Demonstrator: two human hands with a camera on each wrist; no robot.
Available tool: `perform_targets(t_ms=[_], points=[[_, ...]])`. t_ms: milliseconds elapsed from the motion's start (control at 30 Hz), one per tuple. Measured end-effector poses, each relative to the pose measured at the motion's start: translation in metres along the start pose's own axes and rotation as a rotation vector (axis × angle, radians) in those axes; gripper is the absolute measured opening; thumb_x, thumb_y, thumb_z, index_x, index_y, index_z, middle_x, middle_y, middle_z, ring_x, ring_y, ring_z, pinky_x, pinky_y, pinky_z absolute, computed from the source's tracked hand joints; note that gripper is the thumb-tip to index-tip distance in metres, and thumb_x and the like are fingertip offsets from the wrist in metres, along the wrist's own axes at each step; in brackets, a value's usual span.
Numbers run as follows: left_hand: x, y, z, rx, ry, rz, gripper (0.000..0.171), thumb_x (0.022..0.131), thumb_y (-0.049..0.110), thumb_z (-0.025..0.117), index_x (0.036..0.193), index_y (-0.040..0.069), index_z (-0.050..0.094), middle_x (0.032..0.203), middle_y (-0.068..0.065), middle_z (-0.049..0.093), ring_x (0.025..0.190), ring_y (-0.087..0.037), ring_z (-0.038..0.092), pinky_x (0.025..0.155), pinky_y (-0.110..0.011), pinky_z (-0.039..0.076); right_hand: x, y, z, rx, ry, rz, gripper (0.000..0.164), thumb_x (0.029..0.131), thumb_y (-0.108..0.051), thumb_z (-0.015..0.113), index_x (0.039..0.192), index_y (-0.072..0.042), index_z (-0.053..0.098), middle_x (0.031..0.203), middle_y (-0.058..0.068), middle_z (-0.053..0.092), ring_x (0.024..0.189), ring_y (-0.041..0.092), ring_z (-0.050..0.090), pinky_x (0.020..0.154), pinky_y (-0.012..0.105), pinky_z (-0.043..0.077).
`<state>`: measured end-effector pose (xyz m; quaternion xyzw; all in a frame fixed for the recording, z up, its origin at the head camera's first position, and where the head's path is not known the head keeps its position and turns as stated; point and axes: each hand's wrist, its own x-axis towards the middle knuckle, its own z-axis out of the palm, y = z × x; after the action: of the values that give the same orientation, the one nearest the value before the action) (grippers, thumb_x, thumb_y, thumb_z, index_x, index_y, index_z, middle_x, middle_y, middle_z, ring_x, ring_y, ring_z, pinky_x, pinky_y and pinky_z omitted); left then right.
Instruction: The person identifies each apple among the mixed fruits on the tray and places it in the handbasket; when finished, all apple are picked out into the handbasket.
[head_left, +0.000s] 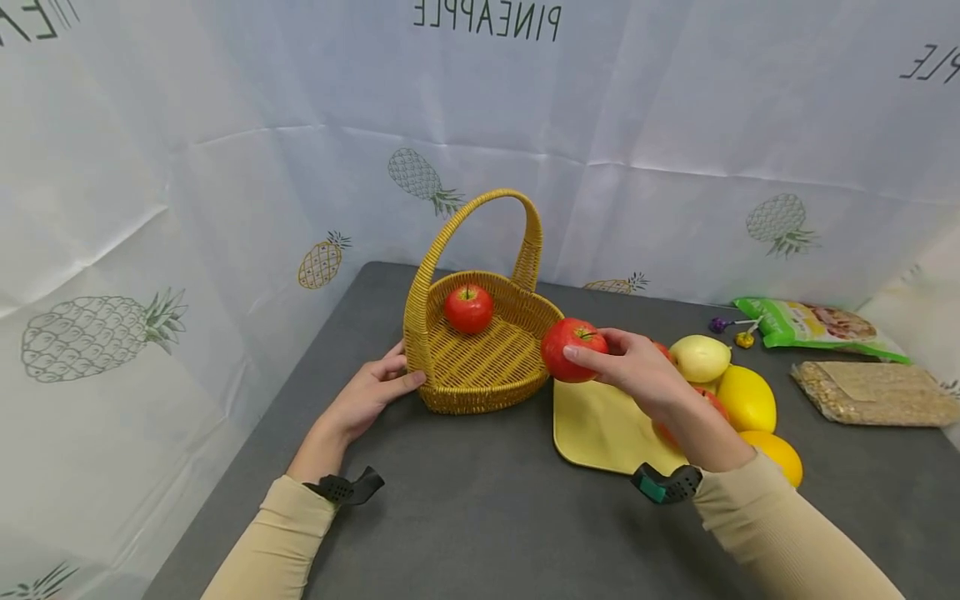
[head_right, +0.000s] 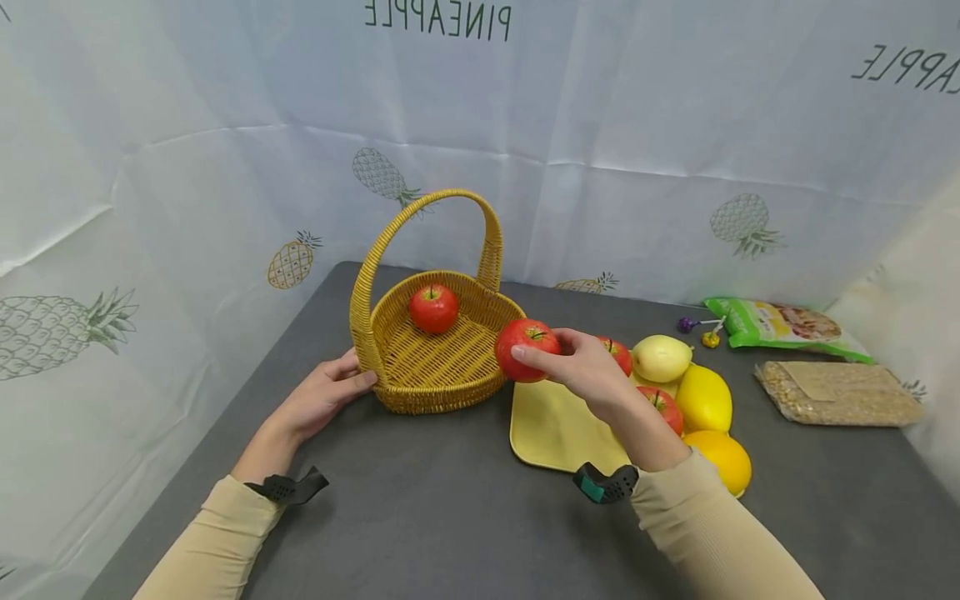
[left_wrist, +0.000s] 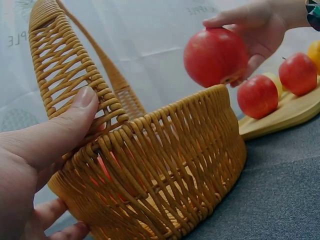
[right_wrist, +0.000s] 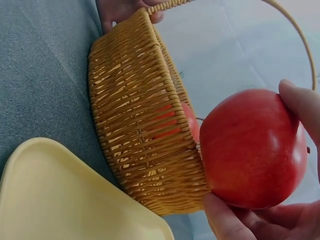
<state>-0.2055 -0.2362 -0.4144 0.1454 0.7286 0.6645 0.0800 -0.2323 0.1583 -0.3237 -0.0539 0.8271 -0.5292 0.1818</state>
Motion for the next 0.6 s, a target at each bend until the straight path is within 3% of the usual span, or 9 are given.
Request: perform_targets(t_ms=[367,600], points=[[0.002,-0.004,-0.002,0.005,-0.009,-0.001,0.042,0.103,0.019,0.066,0.138,-0.005,0.061,0.170,-0.004,0.014,0.156,-0.020,0.001,0.121,-0.052,0.018,0.013,-0.004,0.008,0.080,0.013,-0.028,0.075,0.093,-0.050,0.074,0.146,-0.003,0.049,0.134,0.015,0.060,0.117,0.028,0.059,0.106,0.051,0.046],[0.002,-0.005,-0.002,0.009,-0.006,-0.008,0.042,0.103,0.020,0.066,0.137,-0.005,0.062,0.170,-0.004,0.014,0.156,-0.020,0.001,0.118,-0.050,0.022,0.017,-0.012,0.011,0.038,0.030,-0.013,0.080,0.091,-0.057,0.073,0.146,-0.005,0.049,0.132,0.014,0.061,0.114,0.030,0.061,0.106,0.054,0.044]])
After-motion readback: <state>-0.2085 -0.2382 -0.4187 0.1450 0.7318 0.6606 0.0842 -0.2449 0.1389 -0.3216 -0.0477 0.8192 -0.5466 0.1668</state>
